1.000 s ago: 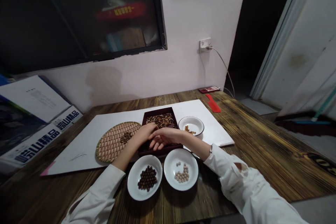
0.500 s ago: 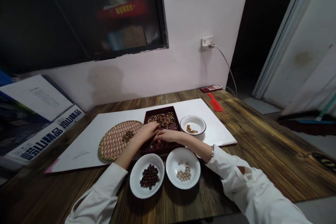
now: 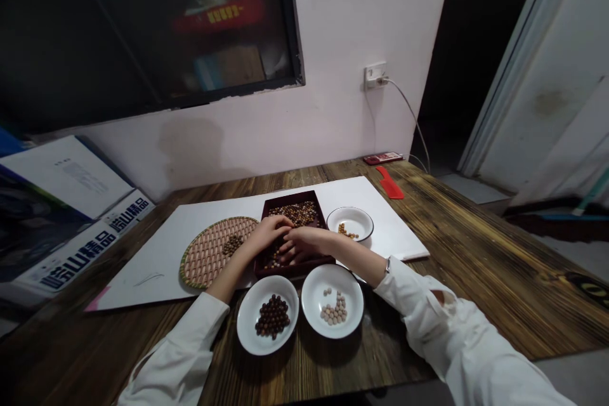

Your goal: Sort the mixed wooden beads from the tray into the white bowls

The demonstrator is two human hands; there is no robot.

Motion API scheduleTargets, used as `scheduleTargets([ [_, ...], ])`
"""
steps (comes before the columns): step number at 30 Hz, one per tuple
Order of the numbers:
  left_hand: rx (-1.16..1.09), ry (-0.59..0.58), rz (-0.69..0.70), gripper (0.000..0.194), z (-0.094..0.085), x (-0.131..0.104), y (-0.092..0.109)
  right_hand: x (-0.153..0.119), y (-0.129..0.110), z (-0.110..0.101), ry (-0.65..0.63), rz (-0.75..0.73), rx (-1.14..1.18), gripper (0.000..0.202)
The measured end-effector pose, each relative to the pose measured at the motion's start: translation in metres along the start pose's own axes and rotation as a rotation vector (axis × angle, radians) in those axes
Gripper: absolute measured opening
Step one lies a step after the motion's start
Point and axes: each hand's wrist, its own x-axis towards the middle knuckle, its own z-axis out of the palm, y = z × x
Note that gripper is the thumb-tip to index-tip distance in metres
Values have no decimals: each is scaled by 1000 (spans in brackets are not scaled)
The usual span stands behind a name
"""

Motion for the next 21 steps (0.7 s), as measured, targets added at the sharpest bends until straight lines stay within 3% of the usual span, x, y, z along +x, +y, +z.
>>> scheduleTargets([
  [6, -28, 97, 33, 15, 2, 1, -3, 0, -6, -4, 133, -94, 232, 15],
  [9, -19, 64, 43, 16, 3, 0, -5, -3, -10, -2, 195, -113, 317, 17],
  [15, -25, 65, 69, 37, 2, -2, -3, -4, -15, -1, 285, -136, 435, 30],
  [21, -19, 41, 59, 35, 2, -2, -2, -5, -16, 1, 299, -114, 488, 31],
])
